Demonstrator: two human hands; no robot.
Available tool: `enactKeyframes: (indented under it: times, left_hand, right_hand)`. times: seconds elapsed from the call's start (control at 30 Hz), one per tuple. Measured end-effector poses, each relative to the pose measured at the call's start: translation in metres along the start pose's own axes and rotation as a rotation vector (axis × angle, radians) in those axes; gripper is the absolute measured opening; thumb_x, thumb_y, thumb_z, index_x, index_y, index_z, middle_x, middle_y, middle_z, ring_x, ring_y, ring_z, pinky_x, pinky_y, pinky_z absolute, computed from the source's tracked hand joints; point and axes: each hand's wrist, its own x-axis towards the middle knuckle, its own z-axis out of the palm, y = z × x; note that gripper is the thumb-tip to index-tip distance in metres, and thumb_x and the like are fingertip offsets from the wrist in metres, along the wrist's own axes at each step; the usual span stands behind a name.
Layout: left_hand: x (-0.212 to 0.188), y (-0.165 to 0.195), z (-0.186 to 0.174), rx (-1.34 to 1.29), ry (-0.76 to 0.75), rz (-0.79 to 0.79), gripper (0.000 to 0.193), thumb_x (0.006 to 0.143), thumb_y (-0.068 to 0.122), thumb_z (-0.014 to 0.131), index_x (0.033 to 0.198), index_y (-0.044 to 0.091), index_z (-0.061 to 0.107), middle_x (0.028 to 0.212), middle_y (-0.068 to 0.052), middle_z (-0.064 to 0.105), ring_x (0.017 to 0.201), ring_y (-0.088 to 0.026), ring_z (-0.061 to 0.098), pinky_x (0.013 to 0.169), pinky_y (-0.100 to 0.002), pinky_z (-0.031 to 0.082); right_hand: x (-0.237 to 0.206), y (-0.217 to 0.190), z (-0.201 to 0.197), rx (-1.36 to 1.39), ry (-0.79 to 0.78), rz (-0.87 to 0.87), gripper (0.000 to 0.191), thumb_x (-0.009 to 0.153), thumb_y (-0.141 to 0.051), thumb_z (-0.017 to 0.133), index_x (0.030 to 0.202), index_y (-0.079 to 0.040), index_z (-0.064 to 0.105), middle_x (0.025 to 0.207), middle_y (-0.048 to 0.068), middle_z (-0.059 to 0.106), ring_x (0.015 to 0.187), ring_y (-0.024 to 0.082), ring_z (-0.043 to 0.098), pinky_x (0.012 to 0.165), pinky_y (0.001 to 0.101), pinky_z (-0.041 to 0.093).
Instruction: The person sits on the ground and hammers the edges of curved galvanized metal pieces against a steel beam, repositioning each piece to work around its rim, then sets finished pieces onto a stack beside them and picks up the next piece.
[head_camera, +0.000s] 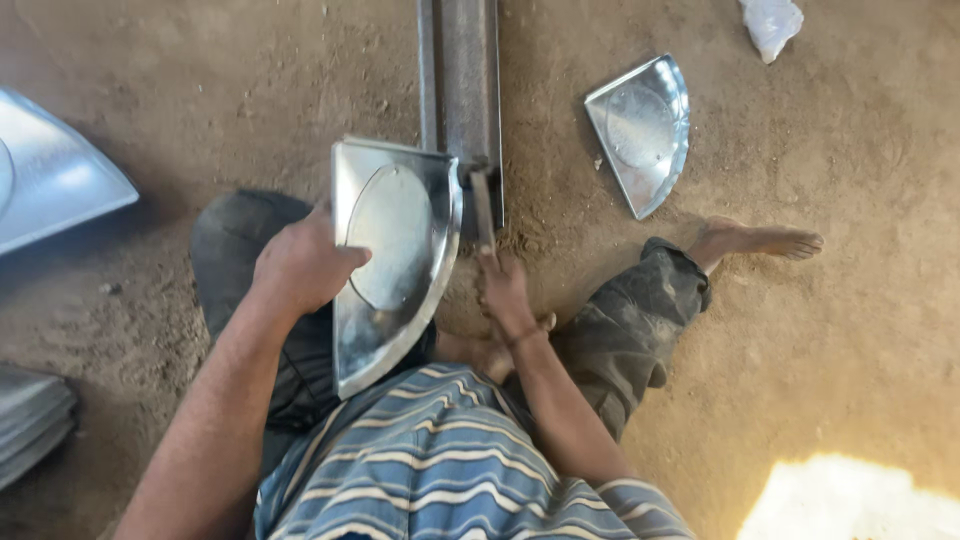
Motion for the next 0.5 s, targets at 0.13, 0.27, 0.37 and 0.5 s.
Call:
enactKeyframes:
  times: [0.13, 0.27, 0.37, 0.5]
  left_hand:
    - [0.011, -0.028, 0.016, -0.526, 0.159, -0.076, 0.041, 0.088, 0.026, 0.073, 0.120, 0.002, 0.068, 0.106, -0.013, 0.077, 0.098, -0.026, 0.073, 0.085, -0.039, 0.054]
    - [0.031, -0.045, 0.035, -0.807, 0.284, -0.195, 0.030, 0.105, 0.030, 0.064, 0.114, 0.002, 0.070, 0.096, -0.005, 0.067, 0.083, -0.015, 0.059, 0.071, -0.035, 0.048]
    - [0.043, -0.044, 0.044, -0.905, 0.236, -0.126, 0.029, 0.109, 0.030, 0.064, 0.111, 0.002, 0.069, 0.091, -0.005, 0.060, 0.078, -0.015, 0.052, 0.068, -0.036, 0.044]
    - [0.054, -0.032, 0.061, -1.092, 0.075, -0.093, 0.025, 0.101, 0.029, 0.065, 0.106, 0.004, 0.066, 0.095, -0.003, 0.069, 0.081, -0.014, 0.065, 0.073, -0.033, 0.054]
  right_hand:
    - [-0.020, 0.011, -0.043, 0.524, -0.079, 0.207, 0.025, 0.099, -0.035, 0.067, 0.090, -0.013, 0.059, 0.062, -0.003, 0.050, 0.045, 0.007, 0.046, 0.041, 0.0251, 0.038]
    - [-0.034, 0.023, -0.083, 0.394, 0.161, -0.070, 0.019, 0.097, -0.029, 0.069, 0.101, -0.011, 0.062, 0.077, -0.005, 0.060, 0.059, 0.004, 0.056, 0.052, 0.0234, 0.048]
    - [-0.041, 0.033, -0.093, 0.535, 0.133, 0.135, 0.026, 0.096, -0.027, 0.071, 0.094, -0.009, 0.053, 0.070, -0.002, 0.051, 0.049, 0.008, 0.047, 0.043, 0.0265, 0.037]
    - [-0.042, 0.048, -0.091, 0.757, 0.045, 0.276, 0.026, 0.094, -0.026, 0.071, 0.093, -0.013, 0.048, 0.067, -0.004, 0.046, 0.048, 0.007, 0.044, 0.042, 0.0265, 0.036]
